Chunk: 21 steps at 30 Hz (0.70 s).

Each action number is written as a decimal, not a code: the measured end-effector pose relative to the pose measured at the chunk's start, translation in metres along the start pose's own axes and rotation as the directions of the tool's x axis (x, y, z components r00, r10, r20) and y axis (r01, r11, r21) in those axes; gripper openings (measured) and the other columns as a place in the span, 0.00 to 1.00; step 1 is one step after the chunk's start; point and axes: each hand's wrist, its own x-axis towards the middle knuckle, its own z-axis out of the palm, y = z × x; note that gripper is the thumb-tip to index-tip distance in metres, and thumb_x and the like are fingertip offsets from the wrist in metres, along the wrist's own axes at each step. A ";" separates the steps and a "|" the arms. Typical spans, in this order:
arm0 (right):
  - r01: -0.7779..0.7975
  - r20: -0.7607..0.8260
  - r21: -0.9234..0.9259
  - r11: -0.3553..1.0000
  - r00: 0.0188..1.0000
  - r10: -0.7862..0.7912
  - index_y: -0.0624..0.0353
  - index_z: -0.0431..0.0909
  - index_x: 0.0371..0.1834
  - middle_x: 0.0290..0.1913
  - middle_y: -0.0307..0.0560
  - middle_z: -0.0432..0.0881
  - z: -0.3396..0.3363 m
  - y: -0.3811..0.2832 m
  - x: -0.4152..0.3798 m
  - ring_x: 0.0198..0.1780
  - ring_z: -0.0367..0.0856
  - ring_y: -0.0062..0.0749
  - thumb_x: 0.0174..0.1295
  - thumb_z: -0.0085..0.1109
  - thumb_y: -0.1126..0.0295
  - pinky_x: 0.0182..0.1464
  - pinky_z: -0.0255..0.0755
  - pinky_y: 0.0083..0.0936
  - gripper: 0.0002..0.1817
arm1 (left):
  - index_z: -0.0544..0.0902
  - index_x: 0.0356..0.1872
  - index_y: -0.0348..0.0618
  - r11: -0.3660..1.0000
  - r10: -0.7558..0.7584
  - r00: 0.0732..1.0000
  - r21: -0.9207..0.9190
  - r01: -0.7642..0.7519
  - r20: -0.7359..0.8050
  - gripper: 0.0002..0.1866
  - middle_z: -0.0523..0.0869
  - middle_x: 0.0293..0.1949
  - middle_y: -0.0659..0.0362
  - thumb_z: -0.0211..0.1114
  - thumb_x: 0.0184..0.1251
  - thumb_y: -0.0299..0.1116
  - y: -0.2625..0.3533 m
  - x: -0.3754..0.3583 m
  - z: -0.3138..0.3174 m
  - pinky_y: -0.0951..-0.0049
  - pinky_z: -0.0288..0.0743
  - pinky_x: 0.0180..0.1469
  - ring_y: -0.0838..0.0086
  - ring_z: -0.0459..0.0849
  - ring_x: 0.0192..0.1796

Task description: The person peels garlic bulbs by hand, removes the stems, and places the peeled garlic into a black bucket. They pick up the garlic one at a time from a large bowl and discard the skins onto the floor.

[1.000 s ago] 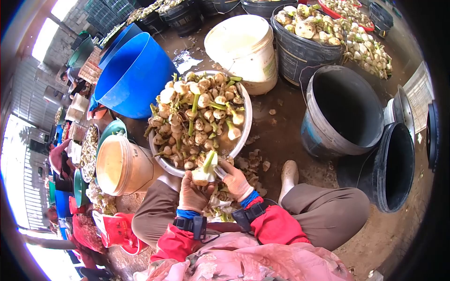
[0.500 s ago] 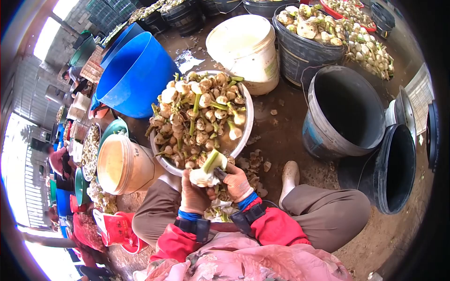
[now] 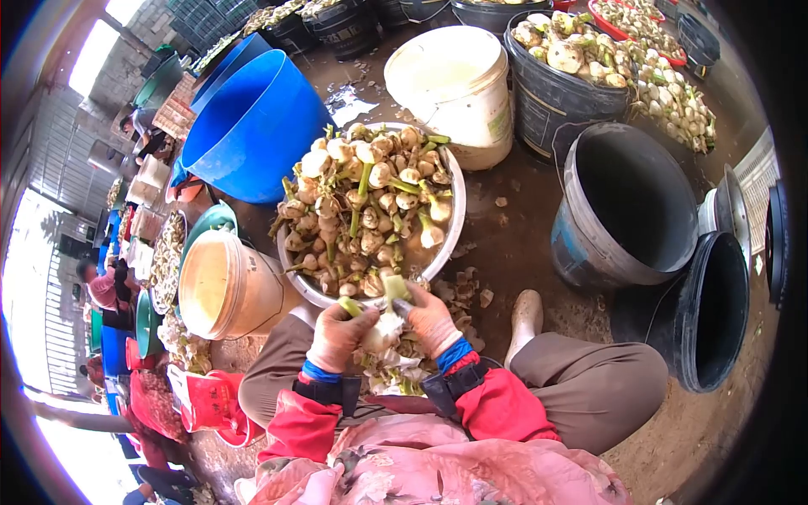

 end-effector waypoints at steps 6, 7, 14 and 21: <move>0.187 0.324 -0.803 0.565 0.934 0.151 0.51 0.78 0.53 0.43 0.44 0.84 -0.008 0.004 -0.005 0.46 0.78 0.24 0.53 0.56 0.79 0.54 0.69 0.24 0.22 | 0.78 0.37 0.39 0.863 0.044 0.999 -0.505 -0.027 0.022 0.21 0.82 0.32 0.56 0.71 0.54 0.46 0.000 0.007 0.003 0.69 0.79 0.38 0.69 0.83 0.34; 0.179 0.361 -0.786 0.592 0.910 0.203 0.52 0.78 0.53 0.44 0.44 0.84 -0.006 0.006 -0.008 0.46 0.78 0.24 0.53 0.55 0.80 0.54 0.69 0.24 0.22 | 0.77 0.39 0.40 0.840 0.125 0.992 -0.533 -0.097 0.017 0.23 0.82 0.34 0.54 0.68 0.56 0.51 0.001 0.011 0.004 0.64 0.79 0.38 0.65 0.82 0.33; 0.250 0.083 -0.078 0.965 0.966 -0.244 0.62 0.73 0.56 0.49 0.49 0.80 -0.021 -0.025 -0.005 0.46 0.80 0.29 0.55 0.54 0.84 0.49 0.74 0.27 0.22 | 0.73 0.49 0.31 0.775 -0.093 0.962 -0.625 -0.091 -0.255 0.22 0.81 0.41 0.51 0.61 0.65 0.42 -0.039 0.047 -0.042 0.67 0.76 0.45 0.62 0.81 0.43; 0.143 0.263 -0.583 0.800 0.965 0.019 0.60 0.73 0.56 0.49 0.50 0.79 -0.050 -0.026 0.005 0.48 0.79 0.33 0.56 0.58 0.68 0.53 0.72 0.28 0.23 | 0.78 0.42 0.49 0.705 -0.134 0.932 -0.694 -0.149 -0.336 0.14 0.84 0.35 0.63 0.64 0.62 0.45 -0.077 0.040 -0.061 0.80 0.74 0.26 0.75 0.83 0.32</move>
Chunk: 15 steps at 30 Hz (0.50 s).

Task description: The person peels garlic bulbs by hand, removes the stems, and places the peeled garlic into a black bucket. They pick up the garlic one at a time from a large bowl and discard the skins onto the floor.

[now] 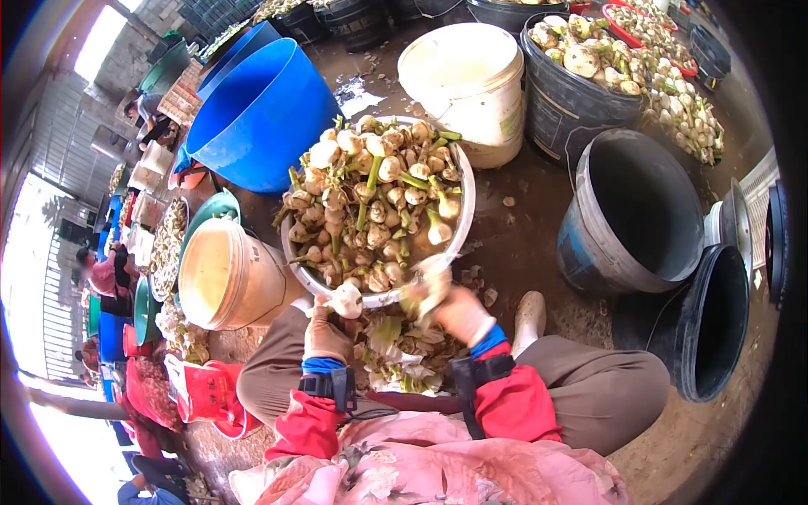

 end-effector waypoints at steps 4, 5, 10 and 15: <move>0.022 0.026 -0.486 0.874 1.000 -0.010 0.52 0.75 0.55 0.54 0.49 0.77 0.059 0.012 0.003 0.55 0.76 0.42 0.50 0.60 0.71 0.58 0.68 0.26 0.24 | 0.79 0.38 0.46 0.989 0.010 0.991 0.146 0.010 -0.132 0.13 0.84 0.29 0.62 0.65 0.61 0.43 0.000 -0.032 0.031 0.80 0.72 0.23 0.76 0.81 0.27; -0.009 -0.098 -0.366 0.931 0.995 -0.029 0.52 0.75 0.56 0.55 0.50 0.77 0.067 0.010 0.004 0.55 0.76 0.42 0.49 0.60 0.73 0.58 0.68 0.26 0.26 | 0.79 0.36 0.45 0.977 0.058 0.981 0.211 -0.018 -0.184 0.13 0.83 0.27 0.62 0.66 0.61 0.43 -0.002 -0.038 0.035 0.80 0.71 0.23 0.76 0.81 0.25; 0.161 -0.315 -0.285 0.945 0.915 -0.250 0.54 0.72 0.59 0.54 0.53 0.77 0.076 -0.004 0.005 0.55 0.76 0.43 0.47 0.58 0.81 0.58 0.69 0.29 0.30 | 0.79 0.35 0.41 0.902 0.205 0.977 0.399 -0.164 -0.063 0.09 0.79 0.23 0.65 0.69 0.59 0.33 -0.015 -0.058 0.051 0.83 0.68 0.22 0.82 0.74 0.21; 0.065 -0.365 -0.406 0.912 0.903 -0.227 0.55 0.71 0.59 0.53 0.56 0.77 0.074 0.001 0.004 0.56 0.75 0.47 0.49 0.56 0.81 0.57 0.69 0.31 0.29 | 0.80 0.36 0.39 0.796 0.251 0.966 0.553 -0.246 0.068 0.08 0.78 0.23 0.65 0.68 0.57 0.29 -0.036 -0.060 0.053 0.82 0.65 0.22 0.83 0.72 0.20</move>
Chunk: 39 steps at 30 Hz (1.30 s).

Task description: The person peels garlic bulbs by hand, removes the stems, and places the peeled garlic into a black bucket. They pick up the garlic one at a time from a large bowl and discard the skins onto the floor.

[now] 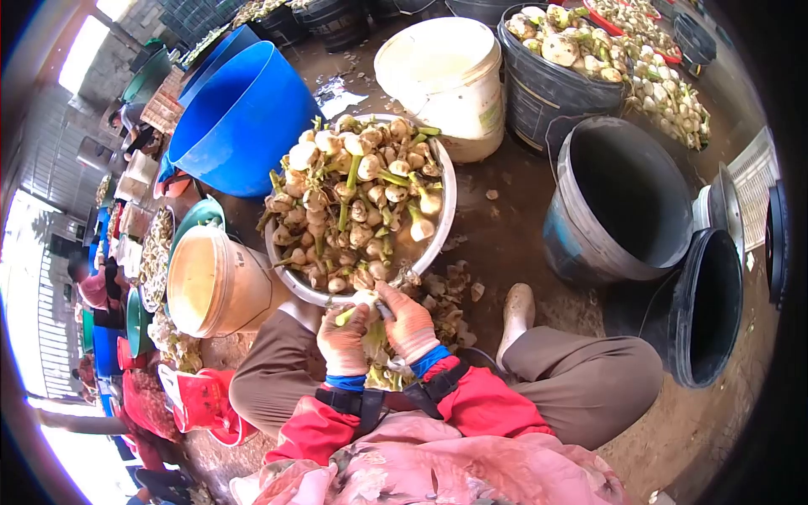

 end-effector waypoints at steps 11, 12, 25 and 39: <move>-0.276 -0.089 0.582 0.765 0.913 0.397 0.59 0.72 0.57 0.45 0.45 0.80 0.005 0.045 0.019 0.33 0.79 0.24 0.59 0.45 0.86 0.31 0.75 0.20 0.22 | 0.79 0.40 0.38 0.993 -0.082 0.981 -0.068 0.096 0.178 0.15 0.84 0.30 0.59 0.65 0.62 0.40 0.019 0.002 -0.021 0.75 0.78 0.31 0.72 0.82 0.29; -0.327 -0.054 0.686 0.650 0.868 0.494 0.60 0.73 0.56 0.45 0.45 0.80 -0.009 0.036 0.020 0.31 0.78 0.23 0.58 0.44 0.87 0.29 0.74 0.17 0.22 | 0.79 0.40 0.38 0.993 -0.079 0.982 -0.069 0.092 0.174 0.15 0.84 0.30 0.59 0.65 0.62 0.40 0.022 0.005 -0.023 0.75 0.78 0.31 0.72 0.82 0.29; -0.241 0.768 -0.266 0.933 0.532 0.357 0.51 0.82 0.45 0.43 0.45 0.84 -0.003 0.045 0.004 0.47 0.81 0.36 0.45 0.56 0.79 0.51 0.72 0.30 0.20 | 0.75 0.39 0.41 0.664 0.189 0.982 -0.733 -0.148 -0.027 0.18 0.78 0.34 0.55 0.59 0.64 0.47 0.108 0.148 -0.121 0.74 0.75 0.33 0.68 0.76 0.31; -0.078 -0.192 0.922 0.380 0.758 0.623 0.64 0.80 0.39 0.38 0.43 0.81 -0.077 0.040 0.043 0.34 0.79 0.22 0.52 0.48 0.90 0.38 0.77 0.16 0.16 | 0.81 0.45 0.52 0.203 0.109 0.659 0.633 -0.747 0.744 0.17 0.83 0.32 0.50 0.65 0.50 0.35 -0.045 0.094 0.072 0.57 0.74 0.41 0.54 0.81 0.37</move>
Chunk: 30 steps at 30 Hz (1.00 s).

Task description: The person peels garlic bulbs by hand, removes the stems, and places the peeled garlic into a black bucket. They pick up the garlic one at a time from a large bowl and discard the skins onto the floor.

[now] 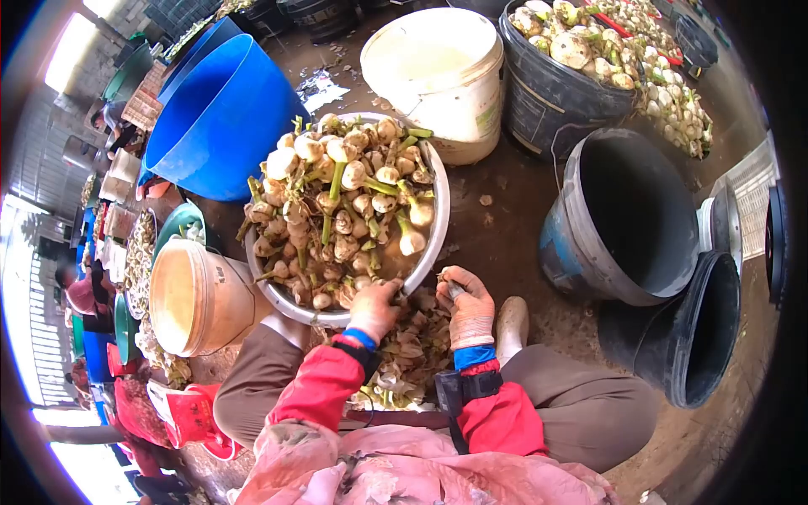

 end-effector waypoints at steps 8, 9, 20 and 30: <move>-0.061 -0.030 0.022 0.998 0.998 0.062 0.63 0.80 0.36 0.36 0.41 0.80 -0.003 0.018 0.006 0.33 0.78 0.21 0.51 0.49 0.90 0.36 0.77 0.14 0.14 | 0.79 0.52 0.49 0.932 0.350 0.782 -0.273 -0.237 0.517 0.24 0.80 0.49 0.49 0.68 0.53 0.45 -0.007 -0.086 -0.034 0.64 0.71 0.54 0.56 0.79 0.51; -0.056 -0.022 -0.012 0.998 0.998 0.056 0.61 0.80 0.38 0.37 0.41 0.81 -0.004 0.025 0.008 0.33 0.79 0.22 0.54 0.50 0.88 0.36 0.77 0.16 0.14 | 0.80 0.51 0.48 0.949 0.226 0.881 -0.298 -0.103 0.415 0.24 0.80 0.48 0.51 0.68 0.53 0.44 0.002 -0.077 -0.051 0.64 0.71 0.54 0.57 0.79 0.51; -0.129 0.018 -0.105 0.986 0.991 0.132 0.63 0.79 0.41 0.38 0.42 0.81 -0.007 0.049 0.004 0.34 0.79 0.23 0.58 0.53 0.84 0.39 0.76 0.18 0.10 | 0.85 0.41 0.47 0.788 -0.536 0.735 0.557 0.261 0.414 0.24 0.84 0.45 0.50 0.66 0.46 0.52 -0.031 0.059 -0.021 0.61 0.71 0.55 0.60 0.82 0.50; -0.162 0.156 -0.184 0.969 0.969 0.192 0.62 0.77 0.46 0.41 0.41 0.81 -0.006 0.069 -0.002 0.37 0.80 0.23 0.58 0.54 0.84 0.41 0.75 0.20 0.13 | 0.84 0.40 0.40 0.936 -0.331 0.909 -0.039 0.351 0.252 0.26 0.86 0.35 0.52 0.72 0.39 0.47 -0.034 0.027 -0.080 0.70 0.74 0.46 0.65 0.84 0.38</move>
